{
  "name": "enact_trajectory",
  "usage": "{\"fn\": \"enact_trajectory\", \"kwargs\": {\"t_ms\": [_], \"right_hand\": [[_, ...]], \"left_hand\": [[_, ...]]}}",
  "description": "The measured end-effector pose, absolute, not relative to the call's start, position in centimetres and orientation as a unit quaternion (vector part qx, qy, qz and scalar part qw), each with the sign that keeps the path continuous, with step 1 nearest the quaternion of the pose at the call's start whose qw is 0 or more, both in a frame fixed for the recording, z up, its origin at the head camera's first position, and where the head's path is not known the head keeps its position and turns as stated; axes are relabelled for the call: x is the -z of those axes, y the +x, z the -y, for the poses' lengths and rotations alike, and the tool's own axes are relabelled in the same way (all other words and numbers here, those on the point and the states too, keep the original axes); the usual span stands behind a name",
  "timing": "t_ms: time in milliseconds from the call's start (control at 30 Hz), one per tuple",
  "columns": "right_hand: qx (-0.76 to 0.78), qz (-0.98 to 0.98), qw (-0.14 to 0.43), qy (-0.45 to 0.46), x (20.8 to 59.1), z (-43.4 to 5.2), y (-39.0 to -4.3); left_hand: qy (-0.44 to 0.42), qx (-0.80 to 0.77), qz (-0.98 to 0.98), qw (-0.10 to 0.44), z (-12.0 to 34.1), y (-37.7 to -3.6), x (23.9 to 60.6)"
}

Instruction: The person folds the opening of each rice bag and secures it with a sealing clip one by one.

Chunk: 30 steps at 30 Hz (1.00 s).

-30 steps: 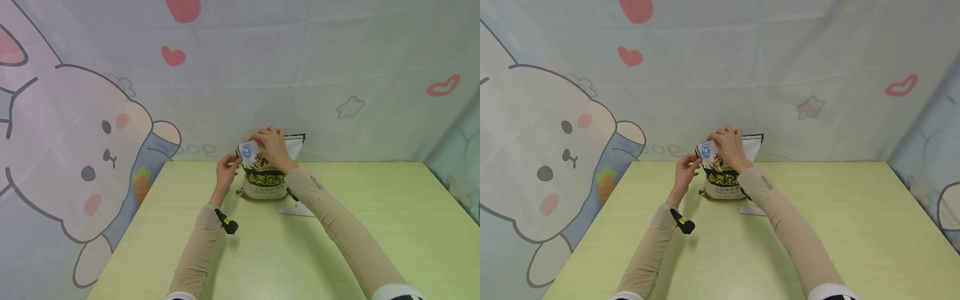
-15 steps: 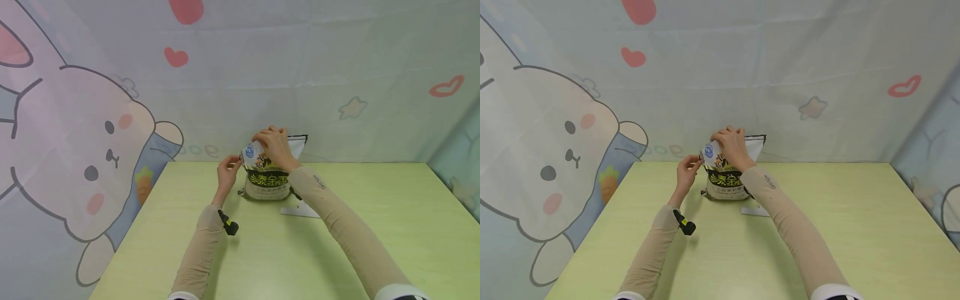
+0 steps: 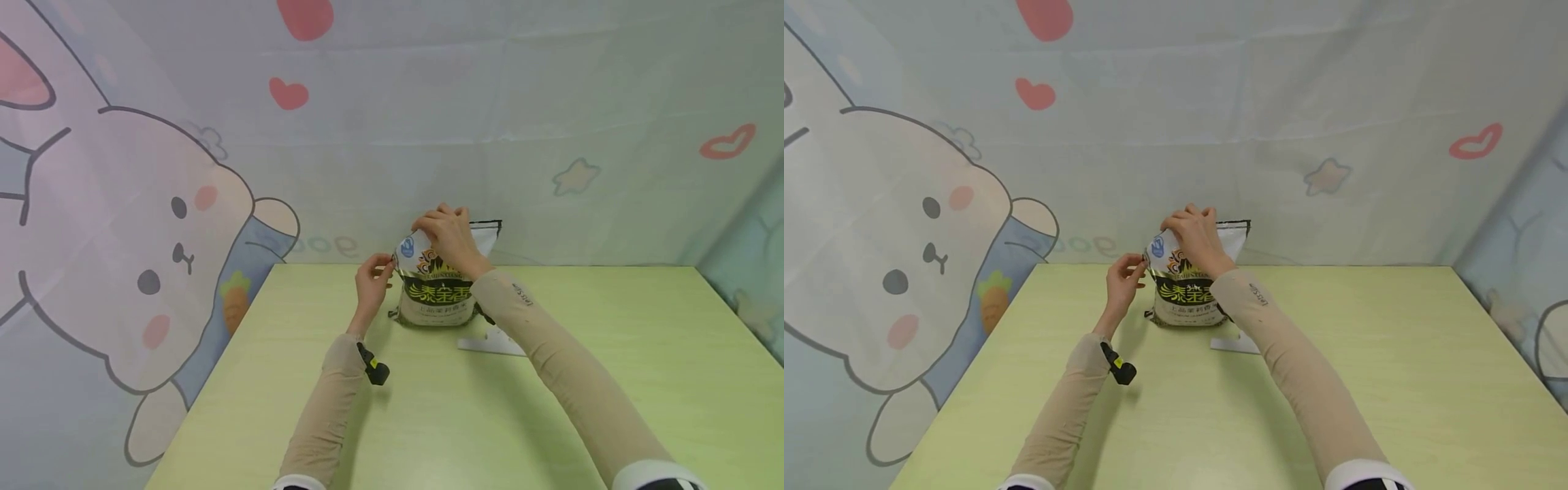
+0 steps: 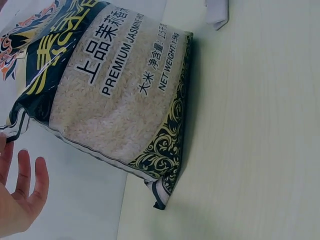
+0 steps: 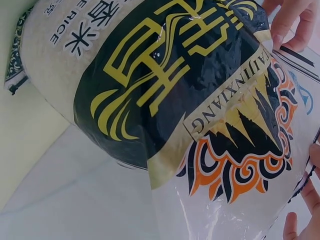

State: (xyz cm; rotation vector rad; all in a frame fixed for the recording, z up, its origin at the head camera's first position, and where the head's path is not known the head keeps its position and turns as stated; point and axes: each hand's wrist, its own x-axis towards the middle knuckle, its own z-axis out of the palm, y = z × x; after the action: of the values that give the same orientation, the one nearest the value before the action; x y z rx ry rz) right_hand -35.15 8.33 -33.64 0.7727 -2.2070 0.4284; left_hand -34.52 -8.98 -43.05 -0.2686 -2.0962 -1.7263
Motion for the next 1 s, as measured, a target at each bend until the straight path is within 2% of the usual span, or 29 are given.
{"fn": "enact_trajectory", "kwargs": {"t_ms": [433, 733, 1000], "right_hand": [[-0.203, 0.873, 0.326, 0.300, 33.5, -8.0, -35.0], [-0.215, 0.873, 0.318, 0.300, 33.6, -8.2, -35.3], [-0.204, 0.870, 0.326, 0.310, 33.9, -8.4, -35.5]], "left_hand": [[-0.043, 0.654, 0.733, 0.182, 8.8, -33.9, 41.9], [-0.059, 0.623, 0.753, 0.203, 8.3, -32.8, 40.8], [-0.127, 0.591, 0.761, 0.233, 8.4, -32.7, 41.3]]}}
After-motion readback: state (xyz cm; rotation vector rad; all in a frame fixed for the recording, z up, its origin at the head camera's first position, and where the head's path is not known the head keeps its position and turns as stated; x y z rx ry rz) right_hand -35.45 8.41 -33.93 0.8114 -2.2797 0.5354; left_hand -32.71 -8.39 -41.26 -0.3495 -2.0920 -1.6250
